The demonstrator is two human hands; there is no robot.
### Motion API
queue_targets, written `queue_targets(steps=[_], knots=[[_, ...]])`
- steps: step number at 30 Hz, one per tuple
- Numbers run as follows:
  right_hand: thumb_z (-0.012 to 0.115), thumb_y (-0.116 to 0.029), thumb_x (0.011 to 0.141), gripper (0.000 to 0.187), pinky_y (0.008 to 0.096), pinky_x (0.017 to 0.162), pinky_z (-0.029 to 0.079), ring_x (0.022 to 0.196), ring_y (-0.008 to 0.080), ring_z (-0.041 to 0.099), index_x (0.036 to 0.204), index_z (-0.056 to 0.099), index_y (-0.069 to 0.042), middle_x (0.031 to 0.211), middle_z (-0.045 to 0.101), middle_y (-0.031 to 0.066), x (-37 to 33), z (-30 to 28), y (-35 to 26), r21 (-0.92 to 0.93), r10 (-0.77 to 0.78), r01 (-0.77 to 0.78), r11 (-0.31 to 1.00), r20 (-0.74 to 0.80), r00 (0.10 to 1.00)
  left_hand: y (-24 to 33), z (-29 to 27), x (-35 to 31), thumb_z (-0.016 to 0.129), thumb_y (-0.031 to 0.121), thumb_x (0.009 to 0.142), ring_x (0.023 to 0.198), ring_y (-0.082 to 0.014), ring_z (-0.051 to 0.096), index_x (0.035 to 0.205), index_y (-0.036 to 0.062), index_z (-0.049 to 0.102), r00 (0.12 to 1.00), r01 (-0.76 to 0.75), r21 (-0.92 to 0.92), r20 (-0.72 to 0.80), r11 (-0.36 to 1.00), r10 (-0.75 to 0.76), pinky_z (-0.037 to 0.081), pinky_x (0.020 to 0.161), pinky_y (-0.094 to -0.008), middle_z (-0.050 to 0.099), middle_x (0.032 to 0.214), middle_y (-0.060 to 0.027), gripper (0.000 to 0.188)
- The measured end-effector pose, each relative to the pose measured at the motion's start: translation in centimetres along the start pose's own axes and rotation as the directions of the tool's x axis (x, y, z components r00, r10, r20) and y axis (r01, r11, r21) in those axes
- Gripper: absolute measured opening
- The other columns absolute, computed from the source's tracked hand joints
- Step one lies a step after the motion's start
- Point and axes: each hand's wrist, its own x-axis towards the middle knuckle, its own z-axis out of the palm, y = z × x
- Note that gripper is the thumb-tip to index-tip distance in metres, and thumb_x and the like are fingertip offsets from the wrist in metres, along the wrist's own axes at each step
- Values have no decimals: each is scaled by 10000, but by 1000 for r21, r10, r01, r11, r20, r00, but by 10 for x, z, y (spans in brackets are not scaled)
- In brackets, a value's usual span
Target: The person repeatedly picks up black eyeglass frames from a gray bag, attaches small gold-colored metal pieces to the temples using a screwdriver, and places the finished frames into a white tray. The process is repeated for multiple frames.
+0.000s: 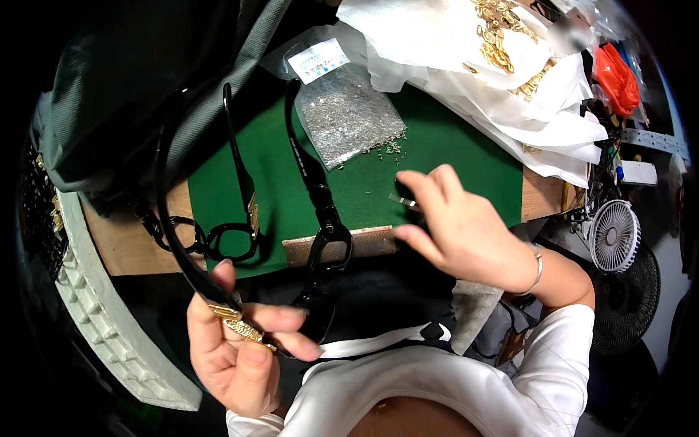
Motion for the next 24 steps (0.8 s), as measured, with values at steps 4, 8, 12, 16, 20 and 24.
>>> queue_targets(steps=[4,8,12,16,20,24], knots=[[519,-39,776,380,408,638,459,730,373,528,1111,346,5,907,423,200,-3,-15,20,190,50,-61,980,62,997,-5,-10,8,592,334,812,388,-125,498,975,-22,424,999,-45,28,19,999,44,421,480,-233,519,537,-63,425],[550,-33,759,330,364,573,468,662,302,542,1076,459,-25,866,439,160,-6,-7,16,54,-13,13,998,9,1000,-7,-16,15,535,299,843,309,-127,434,780,3,410,977,117,-387,208,915,-37,381,442,-241,462,465,-56,327],[585,-37,705,367,334,515,465,634,256,551,1066,518,-47,847,457,142,-13,8,19,-127,-76,61,990,-121,990,-27,-12,21,462,232,883,329,-123,436,775,0,427,855,472,-558,479,682,-200,374,473,-251,480,506,-64,258],[598,-49,720,338,322,497,459,589,246,554,1054,553,-71,838,484,114,-5,11,16,-77,-14,1,997,-176,984,-44,-1,24,407,250,911,349,-103,409,821,24,432,739,642,-539,623,546,-255,323,465,-241,463,508,-38,244],[594,-45,726,332,318,493,459,588,238,556,1055,550,-71,833,484,105,-6,10,19,-95,-35,19,995,-163,986,-49,0,29,398,229,912,359,-92,404,886,6,443,716,688,-583,644,433,-270,343,478,-238,435,509,-26,229],[598,-41,717,348,319,491,458,590,234,554,1060,546,-69,827,481,99,-6,9,19,-118,-54,38,992,-140,989,-50,-2,30,369,207,920,361,-80,397,1111,-42,419,726,684,-601,616,414,-305,361,487,-238,442,532,-26,318]])
